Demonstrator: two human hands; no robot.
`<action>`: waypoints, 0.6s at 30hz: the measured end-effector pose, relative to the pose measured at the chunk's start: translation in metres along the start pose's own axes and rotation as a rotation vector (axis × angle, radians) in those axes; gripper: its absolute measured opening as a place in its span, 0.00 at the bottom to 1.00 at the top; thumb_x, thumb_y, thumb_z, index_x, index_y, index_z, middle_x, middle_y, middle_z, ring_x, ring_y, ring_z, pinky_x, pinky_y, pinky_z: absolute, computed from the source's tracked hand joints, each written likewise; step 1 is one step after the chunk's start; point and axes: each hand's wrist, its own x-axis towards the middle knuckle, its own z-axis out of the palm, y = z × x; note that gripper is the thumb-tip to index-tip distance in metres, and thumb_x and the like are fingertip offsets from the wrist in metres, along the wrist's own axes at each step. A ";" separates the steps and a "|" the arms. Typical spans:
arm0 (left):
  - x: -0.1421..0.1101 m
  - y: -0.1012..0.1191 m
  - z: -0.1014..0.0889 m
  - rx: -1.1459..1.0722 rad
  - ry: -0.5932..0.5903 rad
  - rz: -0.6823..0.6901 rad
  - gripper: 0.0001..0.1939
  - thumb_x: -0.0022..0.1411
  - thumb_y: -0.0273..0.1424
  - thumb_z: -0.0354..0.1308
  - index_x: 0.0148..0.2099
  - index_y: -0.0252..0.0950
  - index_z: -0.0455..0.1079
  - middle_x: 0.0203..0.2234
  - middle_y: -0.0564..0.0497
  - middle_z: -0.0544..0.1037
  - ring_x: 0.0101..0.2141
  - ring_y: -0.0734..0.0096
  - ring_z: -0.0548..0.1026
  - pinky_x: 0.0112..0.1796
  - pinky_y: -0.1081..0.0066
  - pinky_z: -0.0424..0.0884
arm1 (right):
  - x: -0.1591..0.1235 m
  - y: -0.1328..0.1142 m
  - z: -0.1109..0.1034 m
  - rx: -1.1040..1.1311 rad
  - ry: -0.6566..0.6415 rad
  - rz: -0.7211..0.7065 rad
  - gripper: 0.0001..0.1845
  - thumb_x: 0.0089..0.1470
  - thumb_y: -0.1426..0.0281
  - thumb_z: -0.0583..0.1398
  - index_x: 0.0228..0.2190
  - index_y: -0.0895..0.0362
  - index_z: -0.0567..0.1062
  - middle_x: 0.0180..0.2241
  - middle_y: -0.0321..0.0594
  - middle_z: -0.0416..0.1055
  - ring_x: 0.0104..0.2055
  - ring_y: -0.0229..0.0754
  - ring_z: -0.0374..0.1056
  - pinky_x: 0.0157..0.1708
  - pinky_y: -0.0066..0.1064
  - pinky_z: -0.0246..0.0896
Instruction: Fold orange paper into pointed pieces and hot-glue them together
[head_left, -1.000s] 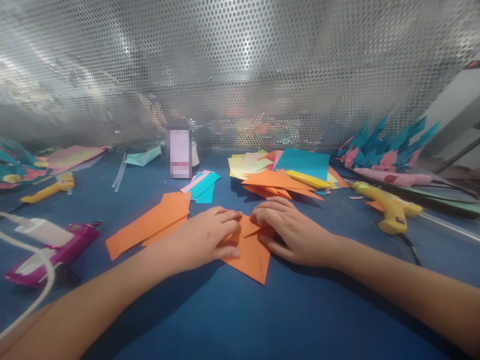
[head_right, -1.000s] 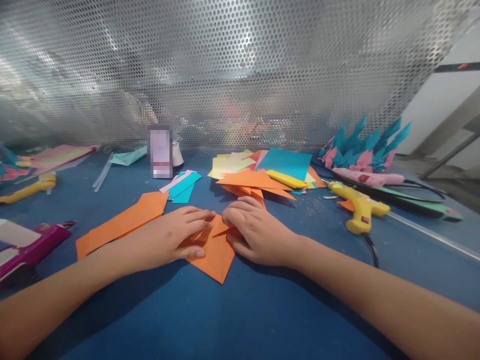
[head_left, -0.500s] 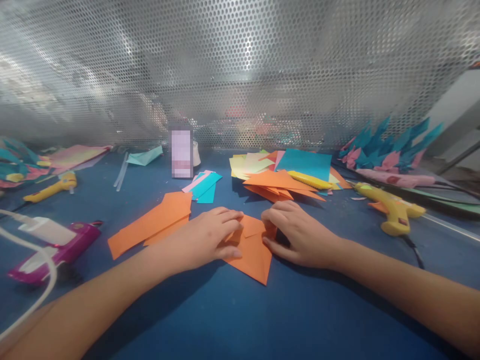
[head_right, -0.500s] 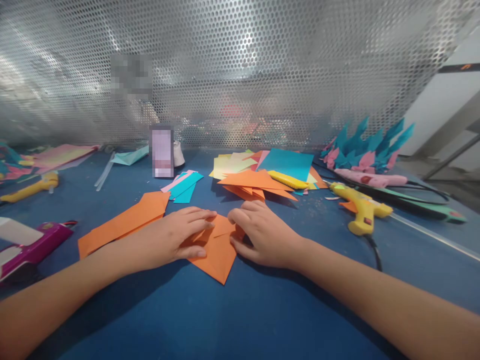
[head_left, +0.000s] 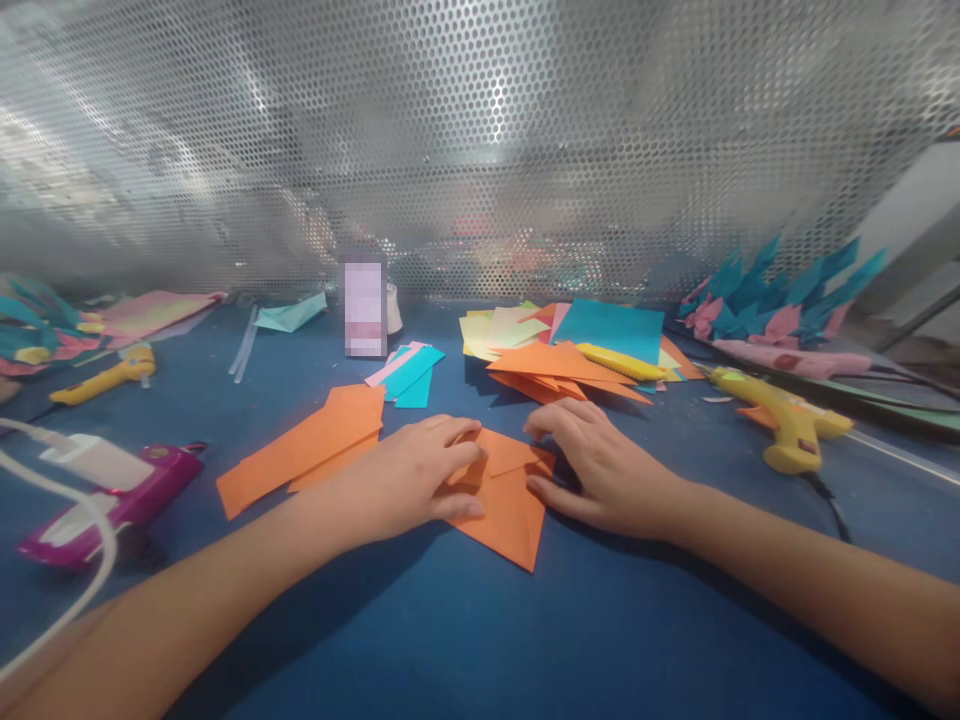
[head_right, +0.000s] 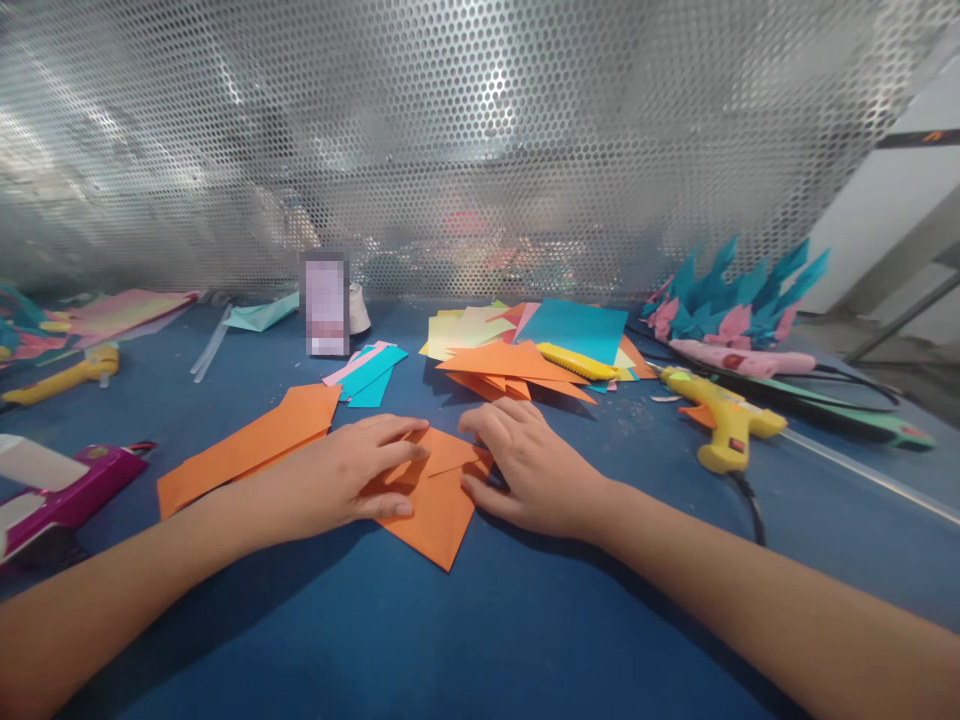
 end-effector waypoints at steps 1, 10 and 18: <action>0.000 0.000 0.000 0.008 0.002 0.007 0.17 0.62 0.43 0.55 0.48 0.39 0.68 0.56 0.44 0.64 0.54 0.56 0.64 0.52 0.59 0.62 | 0.000 0.001 0.001 0.017 0.012 -0.027 0.14 0.53 0.69 0.57 0.43 0.57 0.64 0.39 0.47 0.69 0.44 0.49 0.64 0.45 0.44 0.60; -0.003 -0.002 -0.001 -0.009 0.093 -0.159 0.32 0.60 0.53 0.50 0.60 0.40 0.55 0.56 0.42 0.63 0.54 0.54 0.63 0.51 0.58 0.63 | 0.004 0.000 0.001 0.140 -0.170 -0.170 0.14 0.61 0.72 0.51 0.48 0.56 0.68 0.49 0.46 0.69 0.52 0.43 0.63 0.50 0.37 0.61; -0.008 -0.007 -0.014 0.026 0.084 -0.467 0.25 0.66 0.48 0.42 0.56 0.37 0.59 0.44 0.43 0.73 0.43 0.56 0.72 0.38 0.62 0.68 | 0.004 -0.003 0.000 0.060 -0.147 -0.196 0.15 0.61 0.72 0.51 0.47 0.57 0.71 0.48 0.47 0.71 0.48 0.45 0.64 0.47 0.39 0.63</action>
